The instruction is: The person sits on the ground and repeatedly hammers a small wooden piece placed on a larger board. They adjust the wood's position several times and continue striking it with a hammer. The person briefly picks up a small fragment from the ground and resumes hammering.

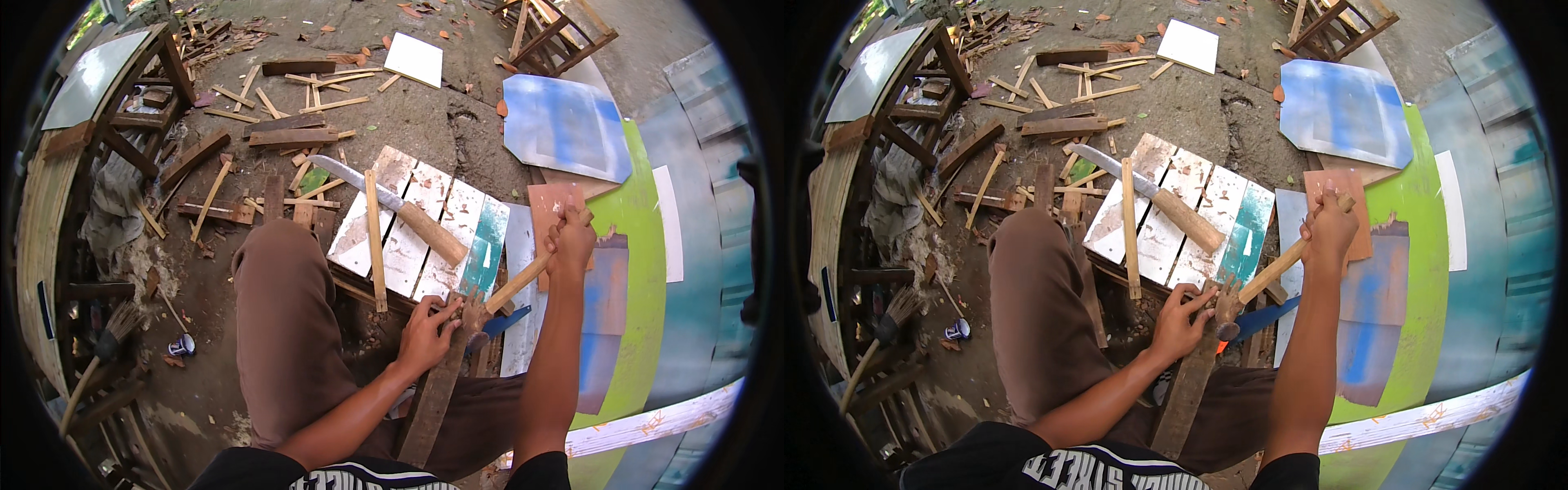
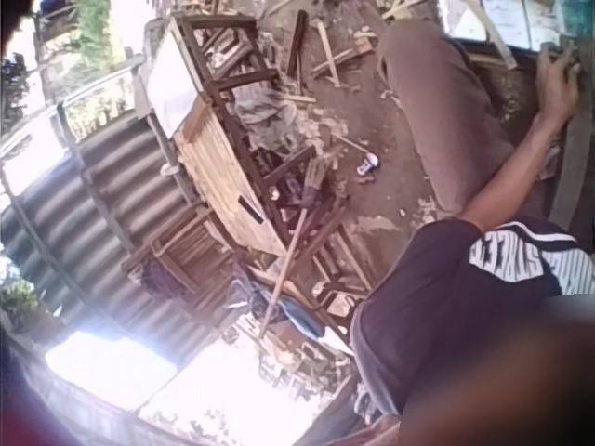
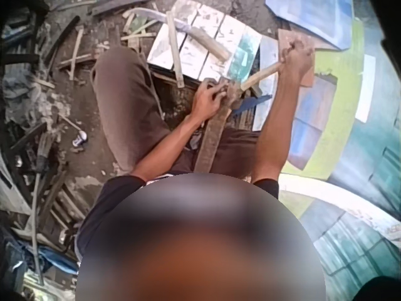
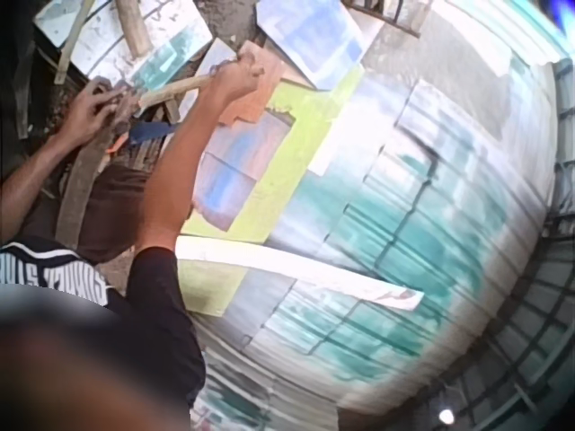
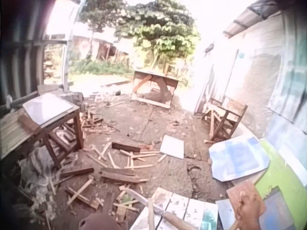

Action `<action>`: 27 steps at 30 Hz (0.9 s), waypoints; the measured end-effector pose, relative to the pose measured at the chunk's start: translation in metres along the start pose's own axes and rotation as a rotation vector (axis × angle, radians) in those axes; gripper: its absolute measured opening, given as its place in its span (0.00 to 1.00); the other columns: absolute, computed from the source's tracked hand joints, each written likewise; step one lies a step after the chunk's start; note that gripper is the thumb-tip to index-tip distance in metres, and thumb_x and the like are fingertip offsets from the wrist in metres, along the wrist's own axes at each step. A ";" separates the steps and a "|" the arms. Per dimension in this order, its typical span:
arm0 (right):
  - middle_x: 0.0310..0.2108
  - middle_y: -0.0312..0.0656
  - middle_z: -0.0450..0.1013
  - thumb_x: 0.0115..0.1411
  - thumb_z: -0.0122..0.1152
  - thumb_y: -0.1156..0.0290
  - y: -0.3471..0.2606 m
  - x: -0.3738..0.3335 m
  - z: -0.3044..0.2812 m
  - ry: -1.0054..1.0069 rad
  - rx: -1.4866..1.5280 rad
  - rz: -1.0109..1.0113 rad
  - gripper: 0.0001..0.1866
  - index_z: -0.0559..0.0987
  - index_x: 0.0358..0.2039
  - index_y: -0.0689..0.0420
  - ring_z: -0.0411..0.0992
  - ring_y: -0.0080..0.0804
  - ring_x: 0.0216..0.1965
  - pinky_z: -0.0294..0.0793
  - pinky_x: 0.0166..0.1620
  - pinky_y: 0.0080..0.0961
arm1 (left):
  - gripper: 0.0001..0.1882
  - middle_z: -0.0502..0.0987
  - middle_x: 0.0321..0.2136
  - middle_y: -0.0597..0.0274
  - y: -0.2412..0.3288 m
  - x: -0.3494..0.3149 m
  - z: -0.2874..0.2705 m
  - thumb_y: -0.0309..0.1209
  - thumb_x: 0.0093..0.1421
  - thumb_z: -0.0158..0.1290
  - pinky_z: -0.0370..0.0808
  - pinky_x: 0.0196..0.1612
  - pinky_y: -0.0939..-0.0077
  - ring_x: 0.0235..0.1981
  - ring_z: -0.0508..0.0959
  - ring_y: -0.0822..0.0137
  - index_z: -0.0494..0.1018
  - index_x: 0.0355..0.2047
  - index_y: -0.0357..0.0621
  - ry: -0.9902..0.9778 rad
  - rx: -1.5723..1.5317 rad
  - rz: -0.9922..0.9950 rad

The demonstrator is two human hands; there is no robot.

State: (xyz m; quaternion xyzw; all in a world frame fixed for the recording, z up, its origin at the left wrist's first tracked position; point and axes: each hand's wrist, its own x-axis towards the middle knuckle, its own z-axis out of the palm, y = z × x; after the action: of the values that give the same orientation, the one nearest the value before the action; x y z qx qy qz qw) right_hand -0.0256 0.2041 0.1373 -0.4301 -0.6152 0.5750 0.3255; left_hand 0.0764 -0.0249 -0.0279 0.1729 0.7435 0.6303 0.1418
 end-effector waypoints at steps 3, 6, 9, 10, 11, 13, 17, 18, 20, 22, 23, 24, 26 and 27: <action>0.14 0.28 0.56 0.74 0.62 0.62 -0.009 -0.036 -0.006 0.000 0.048 -0.136 0.17 0.71 0.30 0.58 0.52 0.17 0.10 0.51 0.13 0.22 | 0.25 0.73 0.47 0.52 0.001 -0.002 0.002 0.26 0.63 0.64 0.75 0.51 0.62 0.47 0.76 0.52 0.81 0.61 0.54 0.008 -0.009 -0.016; 0.12 0.28 0.55 0.74 0.62 0.61 -0.012 -0.062 -0.006 0.002 0.057 -0.219 0.18 0.70 0.29 0.57 0.51 0.16 0.09 0.49 0.13 0.22 | 0.24 0.73 0.48 0.52 0.000 -0.004 0.003 0.28 0.64 0.62 0.75 0.53 0.59 0.51 0.76 0.49 0.80 0.61 0.56 -0.003 -0.018 -0.035; 0.12 0.28 0.56 0.73 0.63 0.61 -0.014 -0.068 -0.002 0.022 0.069 -0.251 0.20 0.70 0.27 0.57 0.51 0.16 0.09 0.49 0.13 0.22 | 0.24 0.72 0.49 0.51 -0.004 -0.005 0.003 0.26 0.65 0.60 0.74 0.55 0.59 0.51 0.75 0.48 0.80 0.62 0.55 -0.030 -0.029 -0.030; 0.12 0.28 0.56 0.73 0.63 0.61 -0.013 -0.070 -0.002 0.031 0.077 -0.250 0.20 0.70 0.27 0.57 0.51 0.16 0.09 0.48 0.13 0.22 | 0.24 0.72 0.49 0.50 -0.005 -0.005 0.002 0.26 0.65 0.59 0.73 0.55 0.59 0.51 0.75 0.48 0.79 0.62 0.54 -0.037 -0.039 -0.020; 0.12 0.28 0.56 0.73 0.63 0.61 -0.013 -0.071 -0.001 0.040 0.084 -0.249 0.20 0.70 0.26 0.57 0.51 0.15 0.09 0.48 0.13 0.22 | 0.24 0.72 0.49 0.50 -0.007 -0.005 0.002 0.25 0.66 0.58 0.73 0.56 0.58 0.52 0.75 0.47 0.79 0.63 0.54 -0.054 -0.055 -0.037; 0.12 0.28 0.55 0.74 0.63 0.61 -0.012 -0.074 -0.003 0.055 0.091 -0.249 0.20 0.70 0.26 0.56 0.51 0.15 0.09 0.48 0.13 0.22 | 0.25 0.72 0.49 0.49 -0.008 -0.008 0.003 0.25 0.66 0.56 0.73 0.56 0.58 0.52 0.74 0.46 0.78 0.64 0.52 -0.015 -0.038 0.024; 0.12 0.27 0.55 0.74 0.63 0.62 -0.011 -0.083 -0.009 0.068 0.103 -0.267 0.21 0.69 0.25 0.55 0.51 0.15 0.09 0.47 0.13 0.22 | 0.25 0.73 0.52 0.48 -0.008 -0.012 0.006 0.24 0.67 0.55 0.72 0.57 0.58 0.53 0.74 0.45 0.77 0.65 0.50 0.019 -0.034 0.050; 0.12 0.27 0.55 0.74 0.63 0.62 -0.011 -0.085 -0.010 0.058 0.113 -0.279 0.21 0.69 0.24 0.55 0.51 0.15 0.09 0.47 0.13 0.22 | 0.25 0.73 0.52 0.48 -0.008 -0.013 0.006 0.23 0.67 0.54 0.72 0.57 0.57 0.53 0.74 0.45 0.77 0.64 0.50 0.033 -0.026 0.058; 0.12 0.27 0.55 0.74 0.62 0.63 -0.012 -0.090 -0.012 0.081 0.126 -0.289 0.21 0.68 0.24 0.54 0.51 0.15 0.09 0.47 0.14 0.21 | 0.25 0.73 0.52 0.48 -0.007 -0.014 0.007 0.22 0.66 0.54 0.72 0.58 0.57 0.53 0.74 0.44 0.77 0.64 0.49 0.045 -0.035 0.042; 0.12 0.27 0.55 0.74 0.62 0.63 -0.013 -0.096 -0.013 0.087 0.134 -0.308 0.21 0.68 0.24 0.54 0.51 0.15 0.09 0.47 0.14 0.21 | 0.24 0.74 0.51 0.48 -0.006 -0.015 0.008 0.21 0.66 0.53 0.72 0.58 0.57 0.53 0.74 0.45 0.78 0.62 0.47 0.068 -0.035 0.043; 0.12 0.27 0.55 0.74 0.62 0.63 -0.013 -0.099 -0.013 0.086 0.135 -0.317 0.21 0.67 0.24 0.53 0.51 0.15 0.09 0.46 0.14 0.21 | 0.24 0.74 0.51 0.48 -0.006 -0.015 0.008 0.21 0.66 0.52 0.72 0.58 0.57 0.53 0.75 0.45 0.78 0.61 0.46 0.073 -0.045 0.035; 0.12 0.27 0.55 0.74 0.62 0.63 -0.014 -0.103 -0.014 0.085 0.135 -0.325 0.21 0.67 0.23 0.53 0.51 0.15 0.09 0.46 0.14 0.21 | 0.24 0.74 0.50 0.48 -0.006 -0.016 0.008 0.19 0.66 0.52 0.73 0.57 0.58 0.52 0.76 0.46 0.79 0.61 0.45 0.093 -0.049 0.046; 0.12 0.27 0.54 0.74 0.62 0.64 -0.014 -0.111 -0.015 0.097 0.152 -0.329 0.21 0.67 0.24 0.53 0.50 0.14 0.09 0.46 0.14 0.21 | 0.24 0.74 0.49 0.48 -0.007 -0.016 0.008 0.17 0.65 0.51 0.74 0.55 0.61 0.50 0.77 0.48 0.79 0.60 0.43 0.120 -0.070 0.053; 0.12 0.27 0.54 0.74 0.63 0.64 -0.014 -0.114 -0.016 0.108 0.162 -0.318 0.21 0.67 0.24 0.53 0.50 0.14 0.09 0.46 0.14 0.21 | 0.25 0.75 0.49 0.48 -0.008 -0.017 0.008 0.16 0.63 0.50 0.74 0.55 0.60 0.50 0.77 0.47 0.79 0.59 0.43 0.116 -0.094 0.047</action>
State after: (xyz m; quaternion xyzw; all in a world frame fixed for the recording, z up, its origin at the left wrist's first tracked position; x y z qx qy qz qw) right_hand 0.0346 0.1080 0.1640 -0.3299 -0.6086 0.5402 0.4785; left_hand 0.0944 -0.0257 -0.0369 0.1464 0.7157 0.6767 0.0916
